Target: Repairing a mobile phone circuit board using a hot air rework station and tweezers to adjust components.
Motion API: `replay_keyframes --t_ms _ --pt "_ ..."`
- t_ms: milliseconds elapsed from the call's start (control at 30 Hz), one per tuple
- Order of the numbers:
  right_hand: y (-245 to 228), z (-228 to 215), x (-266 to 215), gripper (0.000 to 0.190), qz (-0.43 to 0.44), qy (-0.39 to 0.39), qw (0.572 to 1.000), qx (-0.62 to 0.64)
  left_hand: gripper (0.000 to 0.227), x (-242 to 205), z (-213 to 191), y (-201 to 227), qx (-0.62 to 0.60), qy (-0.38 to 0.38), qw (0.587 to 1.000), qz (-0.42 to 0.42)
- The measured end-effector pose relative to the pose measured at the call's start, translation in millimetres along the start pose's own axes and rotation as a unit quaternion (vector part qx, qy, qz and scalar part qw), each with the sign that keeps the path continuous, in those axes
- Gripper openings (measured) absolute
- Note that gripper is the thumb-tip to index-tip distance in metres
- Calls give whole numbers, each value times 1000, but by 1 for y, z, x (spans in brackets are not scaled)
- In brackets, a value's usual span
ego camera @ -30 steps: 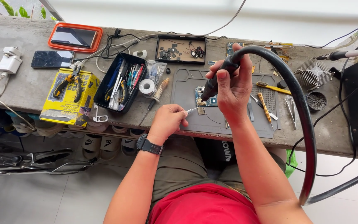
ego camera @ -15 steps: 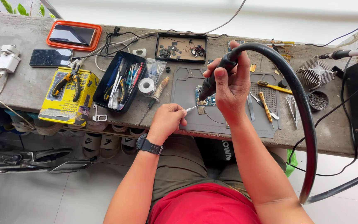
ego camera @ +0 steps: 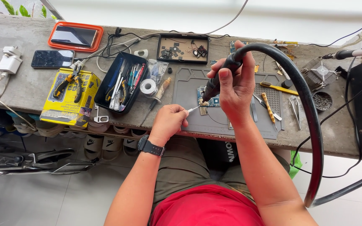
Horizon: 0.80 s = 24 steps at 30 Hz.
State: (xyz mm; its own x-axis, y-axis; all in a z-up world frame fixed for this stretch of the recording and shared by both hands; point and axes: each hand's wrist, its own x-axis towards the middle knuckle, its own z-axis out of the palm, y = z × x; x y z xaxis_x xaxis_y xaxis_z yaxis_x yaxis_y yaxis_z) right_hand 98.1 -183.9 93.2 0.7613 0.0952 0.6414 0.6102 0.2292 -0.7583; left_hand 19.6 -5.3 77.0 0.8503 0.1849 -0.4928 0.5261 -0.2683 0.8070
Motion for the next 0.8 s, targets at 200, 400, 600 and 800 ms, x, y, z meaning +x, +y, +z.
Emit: replay_keyframes --t_ms 200,400,600,800 --pt "1 -1 -2 51 4 -3 1000 -1 21 -3 -2 4 14 -4 1000 -5" --pt "4 -2 -2 52 -2 0 1000 -3 20 -1 -2 2 0 -9 1000 -2" --pt "-5 -5 2 53 -20 0 1000 -4 20 0 -1 1 4 -6 1000 5" --pt "-23 -14 4 54 -12 7 1000 -12 20 -4 -1 4 8 -2 1000 3"
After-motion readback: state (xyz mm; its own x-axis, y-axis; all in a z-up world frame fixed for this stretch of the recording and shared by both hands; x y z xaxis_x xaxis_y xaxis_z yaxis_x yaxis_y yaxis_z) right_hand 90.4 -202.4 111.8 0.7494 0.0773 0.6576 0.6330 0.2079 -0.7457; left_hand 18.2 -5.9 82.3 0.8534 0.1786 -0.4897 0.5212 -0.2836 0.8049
